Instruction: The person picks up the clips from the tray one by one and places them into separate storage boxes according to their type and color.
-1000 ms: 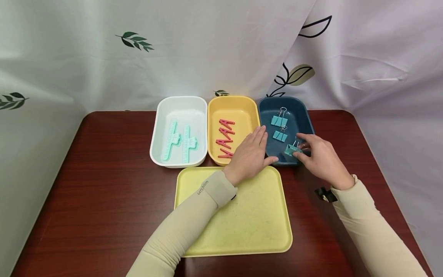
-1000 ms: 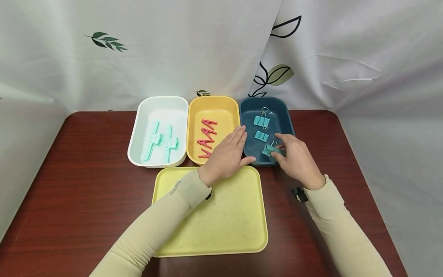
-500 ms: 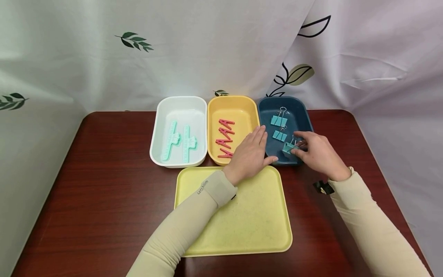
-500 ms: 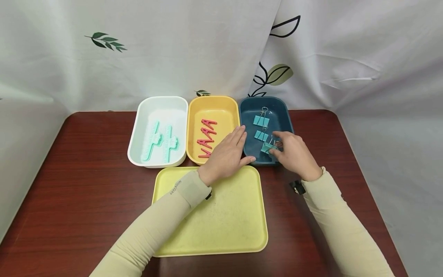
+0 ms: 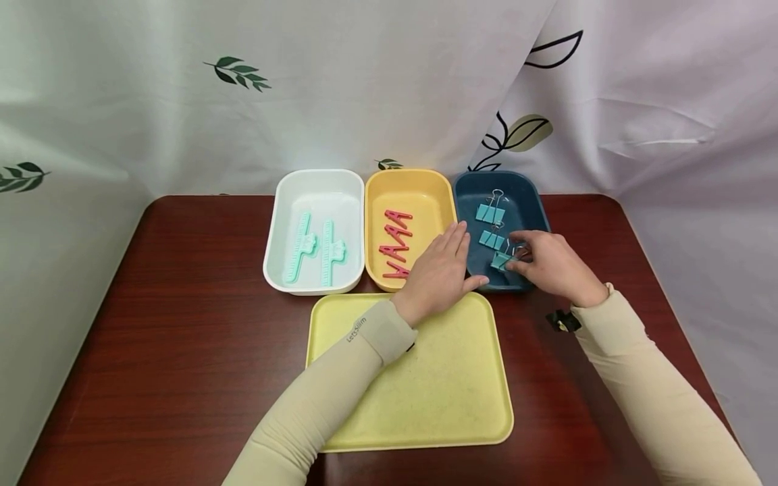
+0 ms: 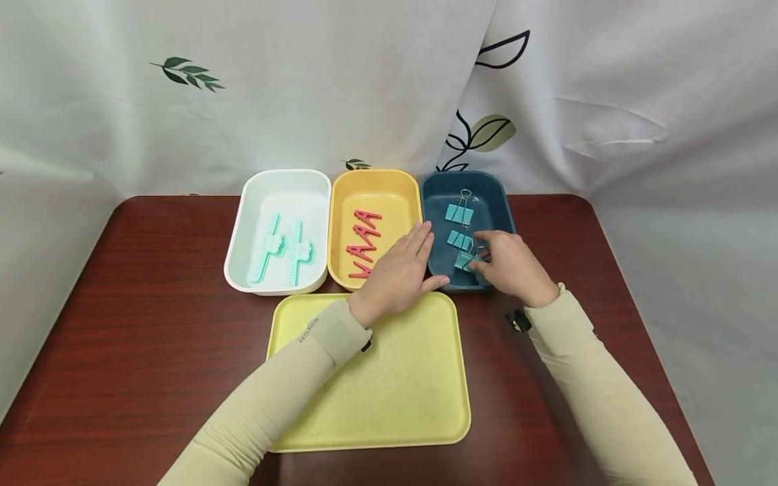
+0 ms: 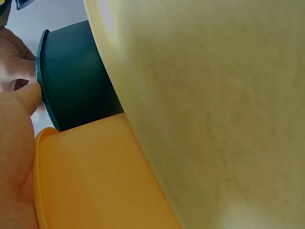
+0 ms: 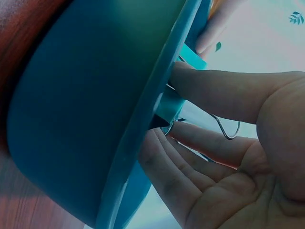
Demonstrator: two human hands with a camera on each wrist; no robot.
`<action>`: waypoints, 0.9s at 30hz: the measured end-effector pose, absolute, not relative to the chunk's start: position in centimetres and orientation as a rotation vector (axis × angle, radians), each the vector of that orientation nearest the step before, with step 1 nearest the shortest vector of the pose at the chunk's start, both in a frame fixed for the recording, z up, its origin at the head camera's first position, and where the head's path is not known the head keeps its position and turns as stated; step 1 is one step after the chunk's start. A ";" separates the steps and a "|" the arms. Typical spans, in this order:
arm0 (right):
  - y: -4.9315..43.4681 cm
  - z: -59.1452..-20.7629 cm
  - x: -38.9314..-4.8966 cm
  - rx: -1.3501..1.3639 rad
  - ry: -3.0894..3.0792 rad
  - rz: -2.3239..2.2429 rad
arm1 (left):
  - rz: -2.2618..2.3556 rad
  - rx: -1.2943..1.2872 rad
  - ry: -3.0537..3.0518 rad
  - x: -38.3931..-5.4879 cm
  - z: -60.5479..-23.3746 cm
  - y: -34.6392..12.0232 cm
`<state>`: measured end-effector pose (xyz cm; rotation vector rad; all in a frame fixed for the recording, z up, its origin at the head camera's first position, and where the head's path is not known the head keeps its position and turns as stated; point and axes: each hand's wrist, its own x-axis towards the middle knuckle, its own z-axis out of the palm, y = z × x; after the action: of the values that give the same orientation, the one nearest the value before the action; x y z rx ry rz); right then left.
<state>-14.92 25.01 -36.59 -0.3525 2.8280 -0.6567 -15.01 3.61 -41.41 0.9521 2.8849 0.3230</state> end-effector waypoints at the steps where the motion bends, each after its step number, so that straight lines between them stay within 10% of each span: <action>1: 25.0 -36.7 -15.0 -0.358 2.821 -0.658 | 0.319 0.952 2.885 -15.0 -41.4 3.6; 27: 24.5 -38.9 -16.0 -0.353 2.741 -0.664 | 0.309 0.973 2.905 -15.1 -41.8 3.6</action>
<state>-15.99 24.46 -38.89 -0.3534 2.7409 -0.6635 -15.10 3.60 -41.81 0.9735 2.9053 0.3094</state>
